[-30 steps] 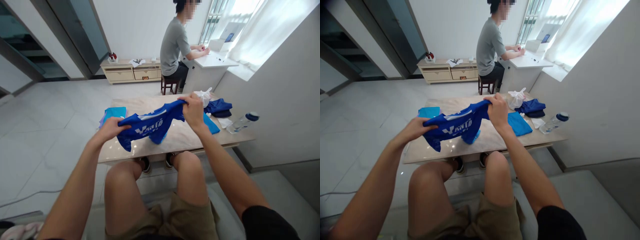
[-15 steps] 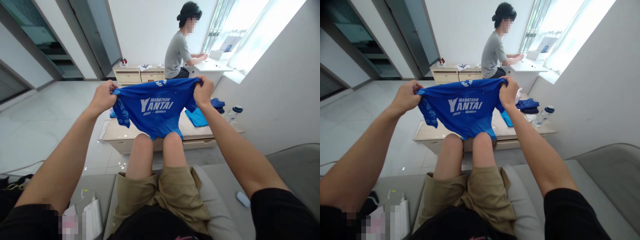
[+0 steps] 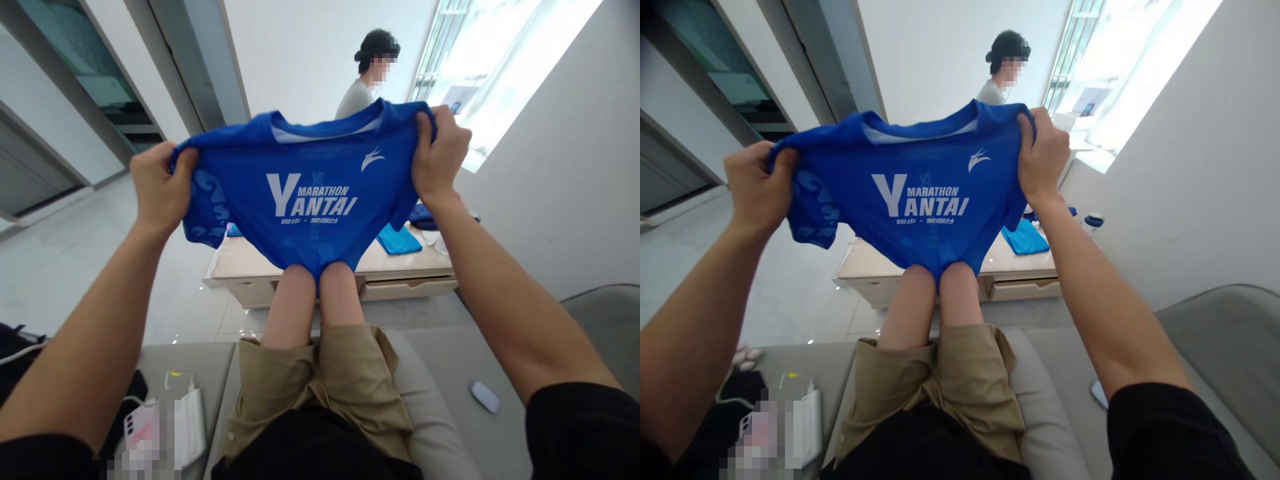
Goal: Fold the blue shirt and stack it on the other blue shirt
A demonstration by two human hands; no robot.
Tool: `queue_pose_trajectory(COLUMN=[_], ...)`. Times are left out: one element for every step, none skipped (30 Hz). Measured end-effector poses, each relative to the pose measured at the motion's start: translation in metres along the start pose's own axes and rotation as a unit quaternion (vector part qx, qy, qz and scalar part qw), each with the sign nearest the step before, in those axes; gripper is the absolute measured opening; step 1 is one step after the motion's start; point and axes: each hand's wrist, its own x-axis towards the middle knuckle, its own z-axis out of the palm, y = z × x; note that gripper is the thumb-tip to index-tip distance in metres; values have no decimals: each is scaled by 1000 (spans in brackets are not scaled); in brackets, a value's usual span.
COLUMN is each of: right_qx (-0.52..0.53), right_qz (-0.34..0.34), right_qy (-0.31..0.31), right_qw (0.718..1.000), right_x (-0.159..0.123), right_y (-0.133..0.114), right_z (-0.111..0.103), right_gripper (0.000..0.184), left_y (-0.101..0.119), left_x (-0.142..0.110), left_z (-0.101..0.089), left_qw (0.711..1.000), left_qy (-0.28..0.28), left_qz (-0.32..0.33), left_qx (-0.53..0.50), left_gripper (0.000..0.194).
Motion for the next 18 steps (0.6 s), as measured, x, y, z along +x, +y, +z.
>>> queue_pose_trajectory(right_qx=[-9,-15,-14,-19,-31,-47,-60,-70,-76,-77,-74,-68,-60,-54,-51,-51,-54,-59], right_qz=[-13,-25,-40,-52,-61,-65,-66,-68,-67,-66,-65,-66,-69,-74,-80,-85,-88,-87], right_qy=[16,34,52,61,59,51,36,19,4,-9,-20,-31,-46,-67,-95,-126,-158,-188], right_qw=[1000,999,998,997,996,996,995,995,995,995,995,995,995,994,991,987,982,976], right_x=[-5,-13,-22,-32,-43,-53,-62,-70,-75,-79,-81,-82,-82,-81,-81,-80,-79,-77], right_y=[2,5,8,13,19,24,30,35,41,46,52,58,65,72,81,89,96,103], right_z=[2,8,17,30,46,63,79,93,104,112,117,121,124,128,132,137,144,153], right_gripper=[63,66,69,71,73,76,78,79,79,79,79,79,81,83,86,90,92,93], left_y=[-6,-11,-18,-26,-35,-45,-55,-64,-73,-80,-85,-90,-95,-100,-105,-111,-118,-127], left_x=[-2,-7,-14,-22,-31,-41,-50,-59,-67,-73,-79,-83,-87,-90,-92,-93,-94,-92], left_z=[-1,-1,2,7,16,26,37,48,57,65,71,77,81,85,90,95,103,112], left_qw=[1000,1000,999,997,993,988,983,980,979,980,982,983,982,979,974,966,958,953], left_qy=[-3,-20,-44,-75,-114,-151,-173,-182,-183,-176,-165,-155,-153,-162,-181,-203,-221,-229], left_qz=[13,20,22,8,-18,-44,-64,-76,-85,-90,-94,-98,-105,-115,-129,-146,-165,-182], left_qx=[0,2,6,12,9,2,-8,-13,-18,-22,-26,-30,-35,-43,-53,-65,-75,-81], left_gripper=[32,32,31,30,28,28,30,32,33,33,33,32,31,30,29,28,29,30])
